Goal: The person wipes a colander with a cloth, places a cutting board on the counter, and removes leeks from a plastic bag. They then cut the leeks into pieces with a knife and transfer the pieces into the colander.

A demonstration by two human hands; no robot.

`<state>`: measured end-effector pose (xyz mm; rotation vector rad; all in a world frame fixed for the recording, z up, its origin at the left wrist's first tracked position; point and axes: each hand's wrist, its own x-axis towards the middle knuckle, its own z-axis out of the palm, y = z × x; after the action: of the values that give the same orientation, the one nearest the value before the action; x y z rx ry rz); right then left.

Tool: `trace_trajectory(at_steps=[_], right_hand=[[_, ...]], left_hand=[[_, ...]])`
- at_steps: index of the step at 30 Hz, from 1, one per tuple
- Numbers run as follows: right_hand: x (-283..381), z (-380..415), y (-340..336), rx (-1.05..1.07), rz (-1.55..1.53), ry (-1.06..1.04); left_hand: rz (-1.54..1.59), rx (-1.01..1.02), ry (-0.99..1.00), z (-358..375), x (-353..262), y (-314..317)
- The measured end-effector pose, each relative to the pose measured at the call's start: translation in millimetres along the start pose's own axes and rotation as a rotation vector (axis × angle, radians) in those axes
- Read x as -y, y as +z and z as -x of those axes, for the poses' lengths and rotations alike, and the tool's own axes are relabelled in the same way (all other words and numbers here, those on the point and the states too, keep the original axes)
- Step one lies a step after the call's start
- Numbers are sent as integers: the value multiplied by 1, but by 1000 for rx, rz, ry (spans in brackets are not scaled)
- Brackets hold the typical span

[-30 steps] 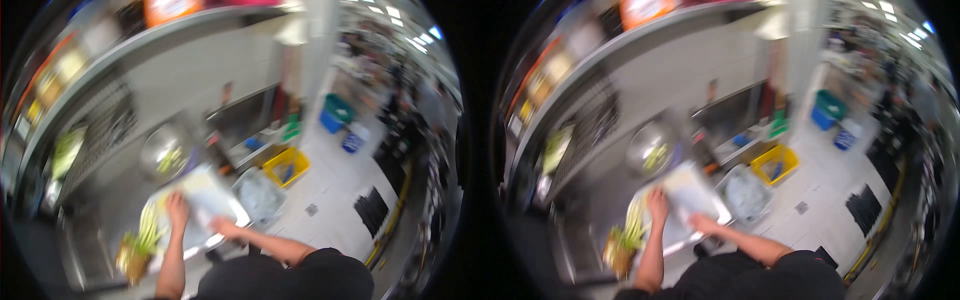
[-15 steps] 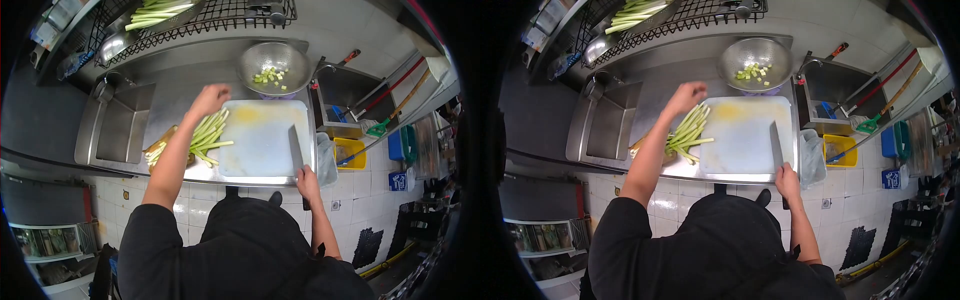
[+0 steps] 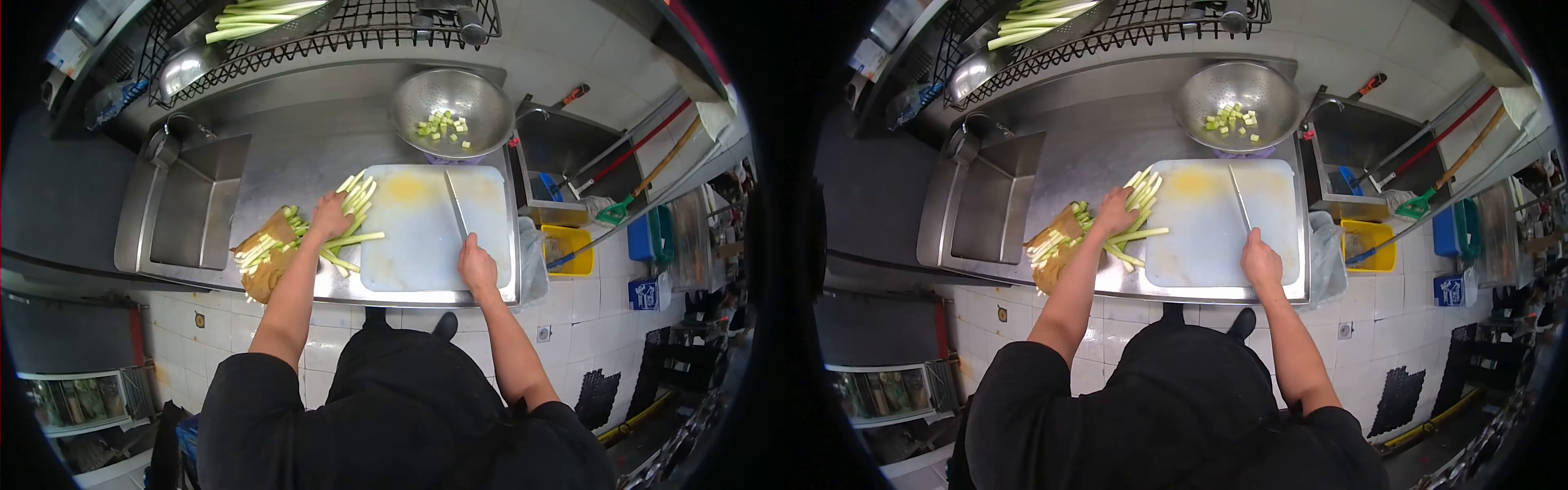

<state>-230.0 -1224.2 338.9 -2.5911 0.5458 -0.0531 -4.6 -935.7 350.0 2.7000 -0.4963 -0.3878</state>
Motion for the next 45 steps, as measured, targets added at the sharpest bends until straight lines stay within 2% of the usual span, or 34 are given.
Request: trace_trajectory(at_steps=[3,5,9,11,12,14,15,17,20,21,23,24,26,27,29,31,32,34,37,40,44,45], right_hand=[[1,13,-5,49,29,68],[0,24,-10,88,42,111],[-8,33,-10,80,47,120],[-14,36,-10,55,40,112],[-15,35,-11,54,22,105],[-16,35,-13,49,6,107],[-15,34,-13,55,10,115],[-17,32,-14,59,14,129],[-24,35,-16,56,-52,124],[-27,39,-20,36,-99,131],[-34,49,-25,9,-145,162],[-39,56,-28,-17,-155,170],[-49,69,-37,-45,-158,196],[-54,74,-40,-60,-171,222],[-62,84,-43,-78,-184,266],[-72,90,-46,-94,-183,297],[-76,93,-48,-101,-182,313],[-77,96,-51,-119,-197,285],[-77,101,-56,-77,-173,340],[-75,108,-58,-60,-192,319],[-76,108,-52,-26,-173,290],[-74,108,-53,-14,-142,274]], left_hand=[[-48,49,42,0,-3,1],[-122,27,130,-6,0,10],[-158,-32,142,-9,1,25],[-16,-172,135,-14,5,34],[-17,-168,144,-14,1,32],[168,-329,298,-8,-15,20],[169,-326,307,-2,-27,7],[165,6,344,13,-48,-14],[30,124,306,6,-42,8],[26,130,314,5,-43,10],[-32,124,183,0,-50,18],[-30,139,201,-2,-58,22],[3,64,254,-5,-73,32],[24,20,375,3,-90,37],[21,152,504,24,-142,39],[99,295,694,35,-177,67],[100,305,707,37,-191,84],[76,543,702,39,-210,110],[203,547,707,35,-208,109],[40,529,636,17,-196,92],[68,486,695,19,-184,85],[129,439,607,24,-184,80]])
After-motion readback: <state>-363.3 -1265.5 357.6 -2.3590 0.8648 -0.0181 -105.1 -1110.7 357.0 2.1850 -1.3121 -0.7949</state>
